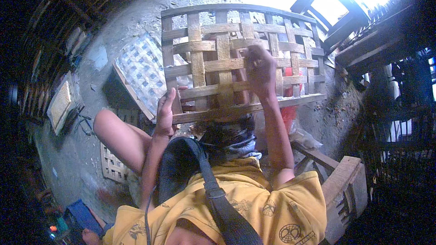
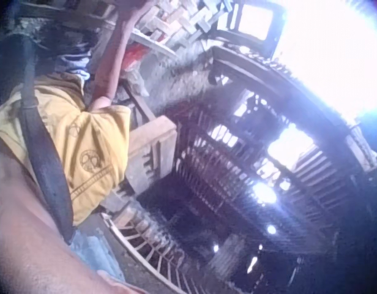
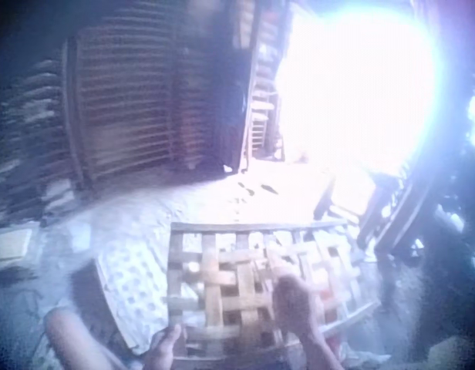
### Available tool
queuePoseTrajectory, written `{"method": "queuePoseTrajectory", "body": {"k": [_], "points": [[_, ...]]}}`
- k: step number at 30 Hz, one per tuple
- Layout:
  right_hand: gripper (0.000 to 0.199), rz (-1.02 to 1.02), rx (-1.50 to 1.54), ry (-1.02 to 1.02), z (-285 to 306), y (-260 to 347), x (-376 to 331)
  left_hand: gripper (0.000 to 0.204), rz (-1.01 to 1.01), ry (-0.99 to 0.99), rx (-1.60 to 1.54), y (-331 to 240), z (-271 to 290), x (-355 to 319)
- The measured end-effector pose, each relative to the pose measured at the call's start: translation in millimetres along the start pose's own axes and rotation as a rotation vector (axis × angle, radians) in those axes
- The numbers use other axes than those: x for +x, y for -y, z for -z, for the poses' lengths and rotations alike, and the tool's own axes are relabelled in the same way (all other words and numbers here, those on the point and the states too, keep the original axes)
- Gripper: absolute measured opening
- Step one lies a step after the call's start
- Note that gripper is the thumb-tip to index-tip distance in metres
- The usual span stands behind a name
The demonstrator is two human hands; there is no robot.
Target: The person sits on the floor and assembles a bamboo tray by placing a plastic sheet over a woven bamboo frame, smoothing it, and then securing the frame. The person repeats this process with multiple trays.
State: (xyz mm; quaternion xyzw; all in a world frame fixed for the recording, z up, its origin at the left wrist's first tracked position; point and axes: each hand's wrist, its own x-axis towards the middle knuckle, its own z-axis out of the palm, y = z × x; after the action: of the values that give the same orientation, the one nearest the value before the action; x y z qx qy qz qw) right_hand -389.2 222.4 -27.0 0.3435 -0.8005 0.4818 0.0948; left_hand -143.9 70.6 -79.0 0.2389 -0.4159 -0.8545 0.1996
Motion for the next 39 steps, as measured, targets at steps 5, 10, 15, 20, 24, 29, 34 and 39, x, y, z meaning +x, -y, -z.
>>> {"method": "queuePoseTrajectory", "body": {"k": [5, 10, 15, 20, 24, 29, 34, 39], "points": [[0.024, -0.090, -0.016, -0.109, 30.5, -32.5, 16.3, 0.040, -0.019, 0.002, 0.015, 0.3, -0.9, -0.1], [0.018, -0.079, -0.087, -0.216, 40.0, -45.1, 1.4, 0.042, -0.058, -0.023, 0.074, 1.5, 3.8, -0.5], [0.030, 0.025, -0.324, -0.137, 47.8, -45.8, -18.7, 0.043, -0.018, -0.006, 0.050, -5.2, -7.9, -5.6], [0.032, 0.135, -0.385, -0.105, 40.8, -28.5, -45.7, 0.041, -0.044, -0.068, 0.061, -4.2, -5.9, -4.6], [0.032, 0.145, -0.414, -0.107, 35.0, -10.7, -63.8, 0.041, -0.055, -0.054, 0.048, 1.6, -4.4, -1.9], [0.031, -0.046, -0.487, -0.052, 27.3, 13.4, -58.9, 0.041, -0.053, -0.053, 0.054, 0.7, -5.1, -1.0], [0.020, 0.002, -0.401, -0.064, 33.3, -19.8, -45.3, 0.042, -0.070, -0.064, 0.102, -3.7, -8.4, -3.8], [0.014, 0.104, -0.295, -0.130, 43.8, -12.6, -45.0, 0.042, -0.055, -0.063, 0.089, -5.2, -11.3, -5.0]]}}
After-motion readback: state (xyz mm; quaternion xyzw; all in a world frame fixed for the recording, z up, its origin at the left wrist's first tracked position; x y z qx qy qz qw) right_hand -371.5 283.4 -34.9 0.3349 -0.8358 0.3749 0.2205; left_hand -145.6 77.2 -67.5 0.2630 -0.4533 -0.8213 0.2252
